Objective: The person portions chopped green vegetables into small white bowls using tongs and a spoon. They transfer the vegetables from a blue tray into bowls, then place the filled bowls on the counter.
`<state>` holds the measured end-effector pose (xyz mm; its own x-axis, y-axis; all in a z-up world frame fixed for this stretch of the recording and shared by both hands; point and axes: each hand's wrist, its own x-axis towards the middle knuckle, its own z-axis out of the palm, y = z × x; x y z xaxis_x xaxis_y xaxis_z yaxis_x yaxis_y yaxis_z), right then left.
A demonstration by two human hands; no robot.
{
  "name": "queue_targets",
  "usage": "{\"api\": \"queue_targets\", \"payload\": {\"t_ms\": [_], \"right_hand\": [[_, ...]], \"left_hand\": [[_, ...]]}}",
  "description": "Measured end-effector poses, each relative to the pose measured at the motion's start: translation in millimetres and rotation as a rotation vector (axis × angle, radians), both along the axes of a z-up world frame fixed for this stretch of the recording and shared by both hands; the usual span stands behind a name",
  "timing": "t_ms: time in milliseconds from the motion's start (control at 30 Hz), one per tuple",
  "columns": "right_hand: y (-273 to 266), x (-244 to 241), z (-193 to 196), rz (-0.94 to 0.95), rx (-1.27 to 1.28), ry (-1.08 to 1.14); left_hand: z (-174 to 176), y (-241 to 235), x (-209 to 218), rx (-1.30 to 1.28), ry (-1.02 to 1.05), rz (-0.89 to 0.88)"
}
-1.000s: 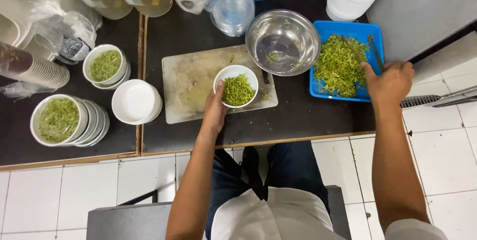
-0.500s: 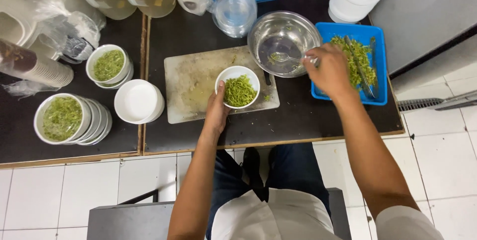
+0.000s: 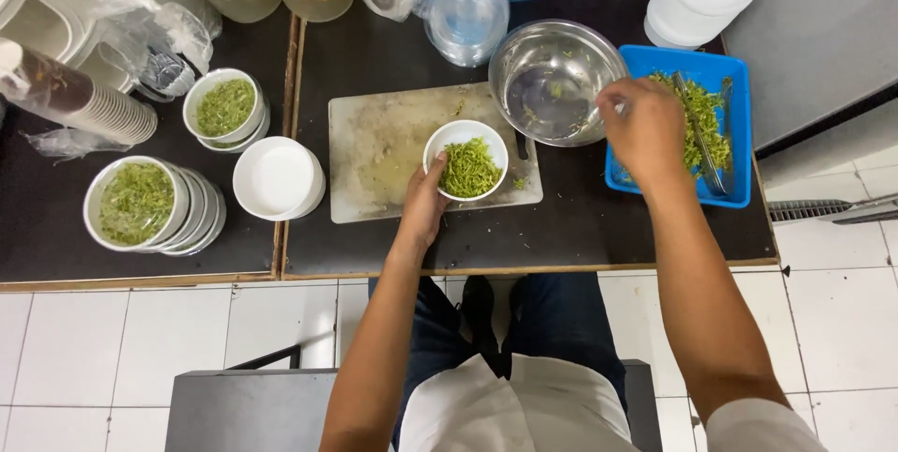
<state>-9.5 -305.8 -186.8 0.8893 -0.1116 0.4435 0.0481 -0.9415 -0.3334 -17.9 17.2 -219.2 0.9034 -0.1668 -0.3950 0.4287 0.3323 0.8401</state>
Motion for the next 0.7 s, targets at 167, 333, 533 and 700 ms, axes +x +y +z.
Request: {"api": "queue_targets", "payload": {"t_ms": [167, 333, 533, 700], "right_hand": [[48, -50, 74, 0.109, 0.306, 0.01], [92, -77, 89, 0.273, 0.462, 0.079], [107, -87, 76, 0.376, 0.484, 0.082], [107, -100, 64, 0.326, 0.75, 0.22]], "left_hand": [[-19, 2, 4, -0.023, -0.028, 0.008], [-17, 3, 2, -0.008, -0.049, -0.026], [-4, 1, 0, -0.021, -0.042, -0.004], [-5, 2, -2, -0.017, -0.051, -0.01]]}}
